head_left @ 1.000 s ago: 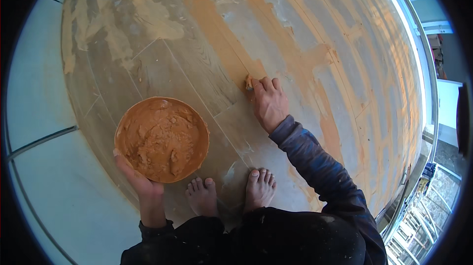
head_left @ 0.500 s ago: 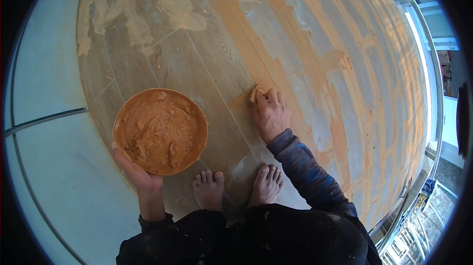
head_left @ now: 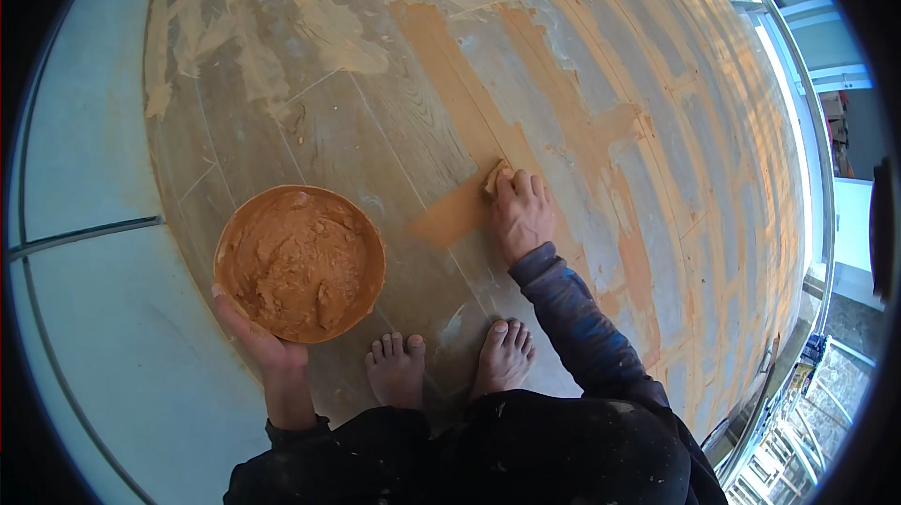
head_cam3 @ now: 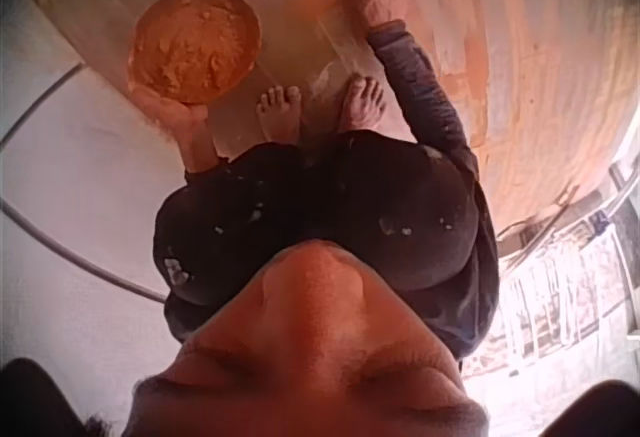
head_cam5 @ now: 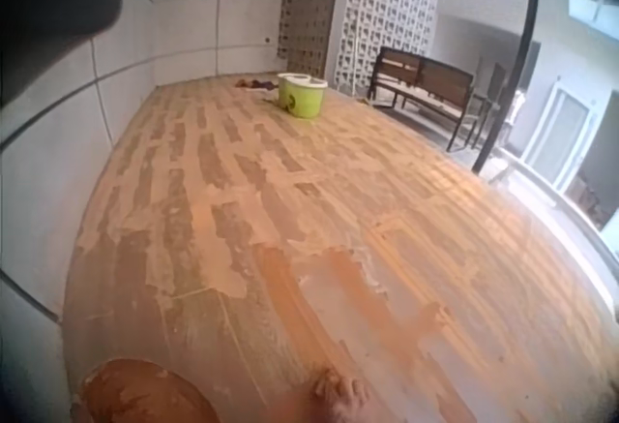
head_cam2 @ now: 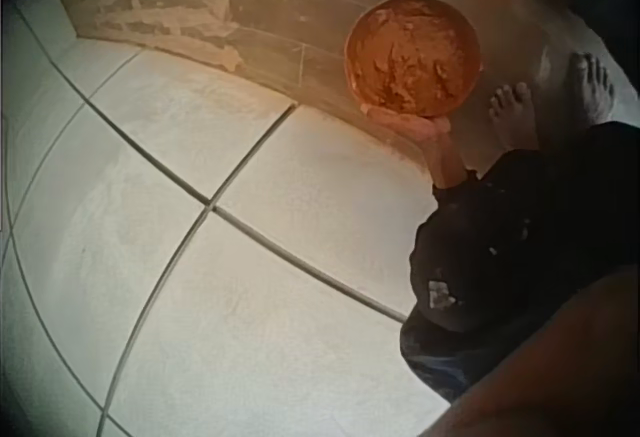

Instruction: The person applies a brown paste from a bowl to the gaps between wood-look floor tiles using a small scraper, then smooths the paste over the tile surfaces by hand and with the scraper.

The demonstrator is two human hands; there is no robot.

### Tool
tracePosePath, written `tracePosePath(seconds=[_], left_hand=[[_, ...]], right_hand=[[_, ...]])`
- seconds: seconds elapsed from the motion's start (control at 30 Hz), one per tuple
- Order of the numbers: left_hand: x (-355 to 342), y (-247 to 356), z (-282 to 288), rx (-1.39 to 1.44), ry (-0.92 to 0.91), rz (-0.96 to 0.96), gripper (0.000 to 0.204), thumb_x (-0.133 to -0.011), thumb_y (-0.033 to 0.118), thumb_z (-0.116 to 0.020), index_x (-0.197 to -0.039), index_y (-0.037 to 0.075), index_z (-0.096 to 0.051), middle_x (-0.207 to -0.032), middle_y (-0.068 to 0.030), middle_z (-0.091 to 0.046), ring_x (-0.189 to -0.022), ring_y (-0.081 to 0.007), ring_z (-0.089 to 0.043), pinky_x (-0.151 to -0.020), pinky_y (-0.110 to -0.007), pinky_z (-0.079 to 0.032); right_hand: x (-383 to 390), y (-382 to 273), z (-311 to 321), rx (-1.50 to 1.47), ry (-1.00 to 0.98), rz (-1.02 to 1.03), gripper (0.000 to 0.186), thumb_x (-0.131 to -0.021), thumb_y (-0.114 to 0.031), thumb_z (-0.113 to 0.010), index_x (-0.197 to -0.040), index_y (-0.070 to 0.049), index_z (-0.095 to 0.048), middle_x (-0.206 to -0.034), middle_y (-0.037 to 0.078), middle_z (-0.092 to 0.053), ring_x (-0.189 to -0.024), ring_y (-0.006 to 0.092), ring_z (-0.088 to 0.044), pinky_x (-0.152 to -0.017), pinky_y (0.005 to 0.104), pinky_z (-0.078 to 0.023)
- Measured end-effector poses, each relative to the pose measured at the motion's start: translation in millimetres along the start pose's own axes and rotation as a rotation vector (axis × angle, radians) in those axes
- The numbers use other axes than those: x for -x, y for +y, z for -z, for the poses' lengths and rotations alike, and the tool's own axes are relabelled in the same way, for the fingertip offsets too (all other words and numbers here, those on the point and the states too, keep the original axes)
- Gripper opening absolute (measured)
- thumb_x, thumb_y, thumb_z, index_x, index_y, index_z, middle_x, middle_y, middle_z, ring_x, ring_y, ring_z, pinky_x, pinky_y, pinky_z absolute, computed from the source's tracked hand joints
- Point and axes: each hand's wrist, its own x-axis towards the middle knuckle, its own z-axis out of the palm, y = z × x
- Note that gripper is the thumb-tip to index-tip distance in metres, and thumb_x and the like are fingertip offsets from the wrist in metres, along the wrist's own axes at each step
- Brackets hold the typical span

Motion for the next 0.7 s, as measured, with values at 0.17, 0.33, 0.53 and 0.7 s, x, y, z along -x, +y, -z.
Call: tracePosePath(seconds=[0.17, 0.33, 0.53, 0.7], left_hand=[[-2.1, 0.5, 2.7, 0.026, -0.016, 0.026, 0.068, -0.107, 0.060, -0.031, -0.152, 0.009, -0.041, -0.151, -0.0109, -0.049, -0.137, -0.0282, -0.051, -0.112, -0.046, -0.048], [4.5, 8.9, -2.8, 0.023, -0.005, -0.018, 0.069, -0.107, 0.061, -0.031, -0.152, 0.010, -0.041, -0.151, -0.0109, -0.049, -0.137, -0.0281, -0.051, -0.111, -0.047, -0.048], [-0.6, -1.1, 3.1, 0.031, -0.018, -0.017, 0.068, -0.107, 0.061, -0.032, -0.152, 0.010, -0.041, -0.152, -0.0104, -0.048, -0.137, -0.0278, -0.052, -0.112, -0.046, -0.047], [1.3, 0.8, -1.9, 0.037, 0.067, -0.021, 0.065, -0.107, 0.057, -0.032, -0.153, 0.012, -0.039, -0.151, -0.0110, -0.047, -0.137, -0.0284, -0.051, -0.111, -0.048, -0.048]], right_hand=[[59.7, -74.6, -26.5, -0.158, -0.024, 0.265, 0.045, -0.076, -0.014, -0.073, -0.120, -0.007, -0.069, -0.101, 0.012, -0.060, -0.097, 0.0313, -0.060, -0.085, 0.0444, -0.051], [21.4, -42.0, 5.4, -0.443, 0.048, 0.011, 0.030, -0.077, -0.009, -0.071, -0.107, -0.006, -0.075, -0.087, 0.015, -0.060, -0.089, 0.0353, -0.060, -0.079, 0.0452, -0.049], [10.7, -11.3, -13.1, -0.070, 0.027, 0.093, 0.032, -0.080, -0.010, -0.070, -0.111, -0.007, -0.072, -0.093, 0.011, -0.061, -0.092, 0.0314, -0.061, -0.080, 0.0445, -0.051], [25.6, -68.8, -13.8, -0.364, -0.259, 0.210, 0.031, -0.081, -0.008, -0.072, -0.112, -0.004, -0.073, -0.092, 0.012, -0.064, -0.089, 0.0330, -0.062, -0.080, 0.0439, -0.053]])
